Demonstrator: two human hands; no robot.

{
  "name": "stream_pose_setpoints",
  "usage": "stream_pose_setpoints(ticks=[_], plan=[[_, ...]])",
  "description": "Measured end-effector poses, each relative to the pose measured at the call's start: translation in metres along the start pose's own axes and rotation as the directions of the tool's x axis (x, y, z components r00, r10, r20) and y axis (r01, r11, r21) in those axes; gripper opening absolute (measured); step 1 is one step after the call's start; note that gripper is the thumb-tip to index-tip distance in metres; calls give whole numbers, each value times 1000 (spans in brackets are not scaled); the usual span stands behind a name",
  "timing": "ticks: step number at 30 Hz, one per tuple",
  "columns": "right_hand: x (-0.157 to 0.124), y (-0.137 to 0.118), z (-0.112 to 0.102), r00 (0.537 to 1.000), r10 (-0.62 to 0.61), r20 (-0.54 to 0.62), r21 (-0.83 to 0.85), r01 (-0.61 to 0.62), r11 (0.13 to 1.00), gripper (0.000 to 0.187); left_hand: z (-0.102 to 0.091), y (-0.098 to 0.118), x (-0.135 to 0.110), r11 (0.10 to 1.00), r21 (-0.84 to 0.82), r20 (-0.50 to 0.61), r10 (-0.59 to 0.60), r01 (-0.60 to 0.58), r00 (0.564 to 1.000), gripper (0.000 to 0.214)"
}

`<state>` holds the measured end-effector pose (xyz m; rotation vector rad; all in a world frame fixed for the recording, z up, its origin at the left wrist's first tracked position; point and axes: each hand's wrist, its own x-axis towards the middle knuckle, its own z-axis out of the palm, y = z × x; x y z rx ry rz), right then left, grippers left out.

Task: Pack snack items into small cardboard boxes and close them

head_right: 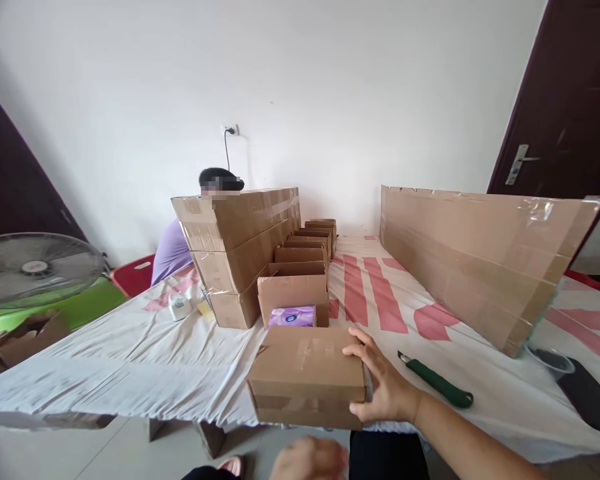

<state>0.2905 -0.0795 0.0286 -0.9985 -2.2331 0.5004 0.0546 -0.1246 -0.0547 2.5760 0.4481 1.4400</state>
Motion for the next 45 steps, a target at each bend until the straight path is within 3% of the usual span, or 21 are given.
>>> stream_pose_setpoints(ticks=[2,3,5,8,11,15,17,19,21,23,26,31,35,38,41,45], plan=[[-10,-1,-11,999,51,18,-9,-51,999,76,-27,-4,7,988,154,-246,22,17,969,33],[-13,-2,-13,997,73,19,-12,-72,997,75,-41,-8,13,957,257,-373,-30,134,927,38],[-16,-5,-12,996,94,2,-14,-94,995,75,-64,-19,25,873,351,-487,-138,338,862,42],[-17,-5,-5,996,82,-39,-13,-82,997,76,-79,-38,36,888,264,-404,-253,377,879,30],[-20,-1,-7,997,69,-22,-12,-70,997,77,-78,-51,35,929,80,-328,-317,361,890,22],[-27,11,-33,993,107,40,139,-112,984,84,-73,-51,29,929,2,-359,-345,370,867,19],[-33,24,-47,973,229,-20,178,-222,959,70,-73,-49,28,929,-19,-368,-351,371,861,19],[-44,43,-53,916,391,-95,70,-385,920,55,-73,-47,28,927,-32,-375,-358,374,855,20],[-58,66,-52,852,496,-167,-147,-519,842,47,-72,-46,29,924,-35,-384,-365,382,848,20],[-73,88,-46,824,525,-214,-333,-567,754,46,-71,-46,29,919,-28,-400,-371,393,838,20],[-87,109,-37,822,502,-267,-396,-569,721,40,-69,-47,28,911,-4,-418,-376,412,827,20],[-67,104,-42,860,368,-354,-333,-484,809,39,-67,-48,29,909,32,-434,-361,414,825,18],[-20,57,-58,899,105,-425,-367,-277,888,37,-66,-47,31,915,69,-452,-328,399,830,17],[21,7,-58,939,-108,-325,-450,-54,891,35,-65,-47,33,913,88,-473,-313,398,823,17],[57,-35,-46,945,-291,-147,-526,174,833,35,-64,-47,33,912,89,-485,-312,401,817,17],[93,-65,-26,921,-378,94,-588,358,725,38,-65,-50,31,924,48,-458,-317,379,830,18]])
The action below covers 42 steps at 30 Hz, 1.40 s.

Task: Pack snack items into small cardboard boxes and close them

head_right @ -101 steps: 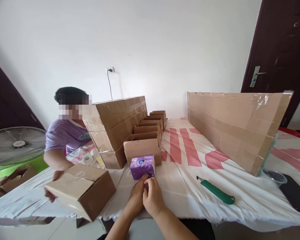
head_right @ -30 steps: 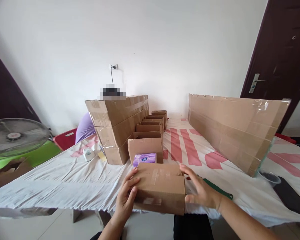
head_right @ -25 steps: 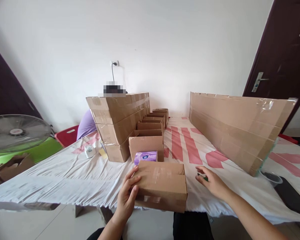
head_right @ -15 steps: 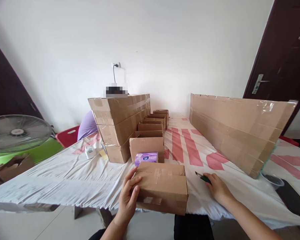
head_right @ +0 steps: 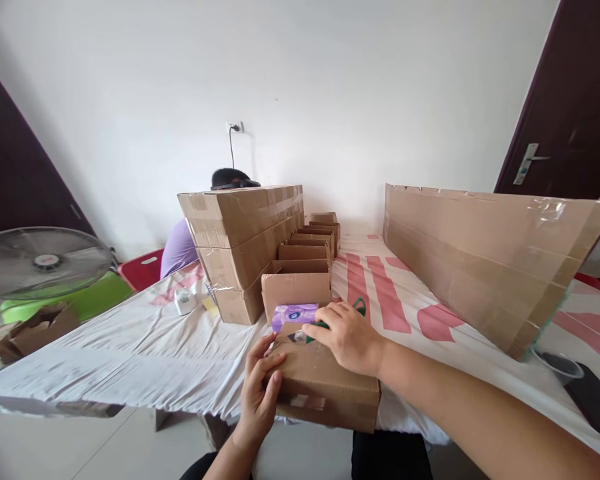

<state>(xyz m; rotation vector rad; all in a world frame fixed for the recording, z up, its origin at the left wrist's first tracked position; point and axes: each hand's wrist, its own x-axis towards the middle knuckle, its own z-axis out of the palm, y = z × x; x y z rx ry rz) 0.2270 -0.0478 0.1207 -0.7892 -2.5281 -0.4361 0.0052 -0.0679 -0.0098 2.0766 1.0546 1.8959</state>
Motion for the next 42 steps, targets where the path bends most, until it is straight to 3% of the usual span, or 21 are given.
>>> stream_pose_setpoints(ticks=[4,7,14,21,34,42], plan=[[26,-3,2,976,61,207,144,-92,985,37,-3,-2,1,999,-43,84,-7,11,996,19],[39,1,-2,942,86,326,232,-168,958,36,-3,0,2,998,-64,82,-7,12,997,19],[51,3,-10,895,50,444,224,-165,961,30,-3,-2,1,998,-67,92,-3,9,996,19],[25,9,-30,882,82,463,160,-174,972,30,-5,-2,3,999,-43,86,15,-12,996,19],[-11,17,-59,853,135,503,186,-259,948,25,-6,2,3,999,35,85,6,-9,996,16],[-74,45,-79,822,272,501,249,-438,864,30,-6,0,1,999,47,77,15,-18,997,18]])
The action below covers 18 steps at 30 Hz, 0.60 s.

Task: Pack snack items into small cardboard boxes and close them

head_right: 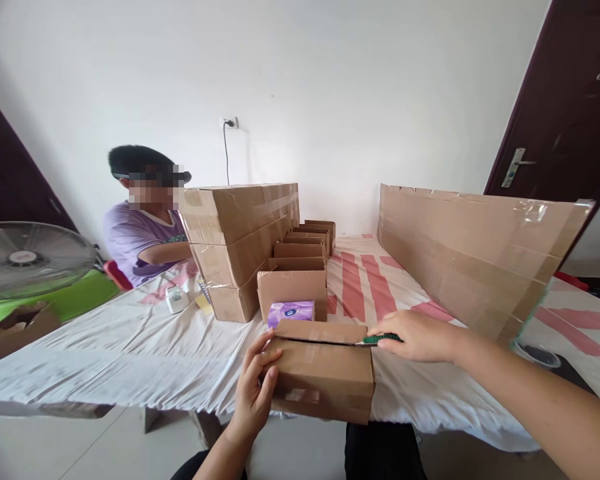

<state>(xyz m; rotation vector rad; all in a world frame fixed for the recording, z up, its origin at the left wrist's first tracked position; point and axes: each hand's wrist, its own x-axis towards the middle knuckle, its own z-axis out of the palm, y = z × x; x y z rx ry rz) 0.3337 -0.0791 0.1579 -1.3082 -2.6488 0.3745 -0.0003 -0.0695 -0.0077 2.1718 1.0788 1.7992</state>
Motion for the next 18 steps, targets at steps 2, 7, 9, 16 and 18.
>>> stream_pose_setpoints(ticks=[2,7,9,16,18], plan=[[-14,19,7,998,62,6,68,-62,996,29,1,1,1,1000,5,-11,-3,3,1000,18],[-40,66,50,972,236,-9,179,-231,956,39,5,2,4,1000,0,-55,15,-15,998,16],[-47,82,74,955,293,-47,126,-286,950,36,7,3,5,1000,-1,-75,25,-26,997,15],[-54,109,125,931,360,-65,-35,-363,931,36,8,2,3,999,-2,-101,34,-35,994,16],[-46,108,121,938,335,-90,-50,-341,939,34,8,2,2,1000,2,-101,30,-30,994,16]])
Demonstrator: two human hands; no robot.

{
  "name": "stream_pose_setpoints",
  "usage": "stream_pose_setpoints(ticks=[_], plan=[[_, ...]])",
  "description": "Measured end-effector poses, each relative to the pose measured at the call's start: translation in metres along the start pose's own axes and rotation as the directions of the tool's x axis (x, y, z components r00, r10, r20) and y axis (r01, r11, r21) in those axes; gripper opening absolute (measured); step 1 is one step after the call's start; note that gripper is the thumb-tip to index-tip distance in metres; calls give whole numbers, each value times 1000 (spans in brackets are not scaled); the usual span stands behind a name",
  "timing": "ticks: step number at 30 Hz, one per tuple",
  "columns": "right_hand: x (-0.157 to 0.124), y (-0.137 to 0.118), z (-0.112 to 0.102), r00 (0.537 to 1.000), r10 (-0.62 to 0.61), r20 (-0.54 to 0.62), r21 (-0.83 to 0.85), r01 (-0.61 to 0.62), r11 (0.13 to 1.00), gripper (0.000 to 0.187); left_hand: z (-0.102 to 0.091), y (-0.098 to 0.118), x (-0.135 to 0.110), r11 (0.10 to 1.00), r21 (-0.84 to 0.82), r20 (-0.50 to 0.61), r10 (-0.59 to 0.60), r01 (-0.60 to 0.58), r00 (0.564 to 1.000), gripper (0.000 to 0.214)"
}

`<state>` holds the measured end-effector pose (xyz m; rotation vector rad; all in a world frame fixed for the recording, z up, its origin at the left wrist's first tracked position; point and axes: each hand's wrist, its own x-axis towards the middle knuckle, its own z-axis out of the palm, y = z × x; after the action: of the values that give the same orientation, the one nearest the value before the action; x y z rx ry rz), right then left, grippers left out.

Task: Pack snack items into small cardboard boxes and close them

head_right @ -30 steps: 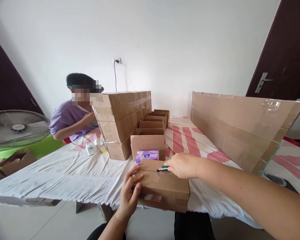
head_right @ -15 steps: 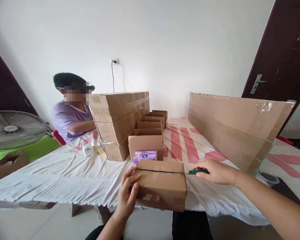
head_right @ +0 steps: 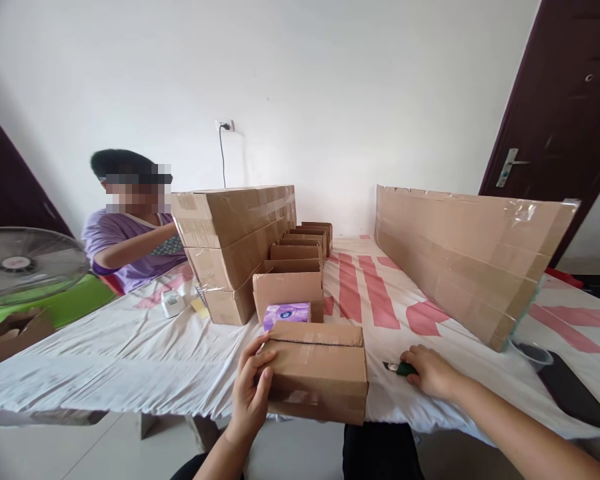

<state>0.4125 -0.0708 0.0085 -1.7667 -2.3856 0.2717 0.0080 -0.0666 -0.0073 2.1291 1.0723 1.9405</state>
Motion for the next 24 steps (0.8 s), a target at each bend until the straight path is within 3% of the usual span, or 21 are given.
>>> stream_pose_setpoints(ticks=[3,6,8,11,14,17,24], plan=[[20,-22,-19,983,-90,-158,27,96,995,26,1,-1,0,1000,1,-2,-4,4,1000,16],[45,-68,-41,906,-194,-376,106,250,962,21,1,-1,1,1000,2,-7,2,-2,1000,16],[59,-105,-52,859,-237,-454,204,359,911,19,2,-1,1,1000,2,-7,6,-6,1000,16],[77,-156,-58,870,-305,-387,308,434,847,18,0,0,1,1000,0,-1,7,-7,1000,16],[91,-183,-54,912,-328,-246,330,397,856,30,-2,-1,1,1000,1,16,-7,6,1000,17],[96,-188,-48,931,-322,-172,332,363,871,32,-4,-1,0,1000,-6,45,-30,31,999,16],[90,-188,-50,936,-314,-158,318,349,881,22,-4,1,0,1000,-23,51,-19,21,998,17]])
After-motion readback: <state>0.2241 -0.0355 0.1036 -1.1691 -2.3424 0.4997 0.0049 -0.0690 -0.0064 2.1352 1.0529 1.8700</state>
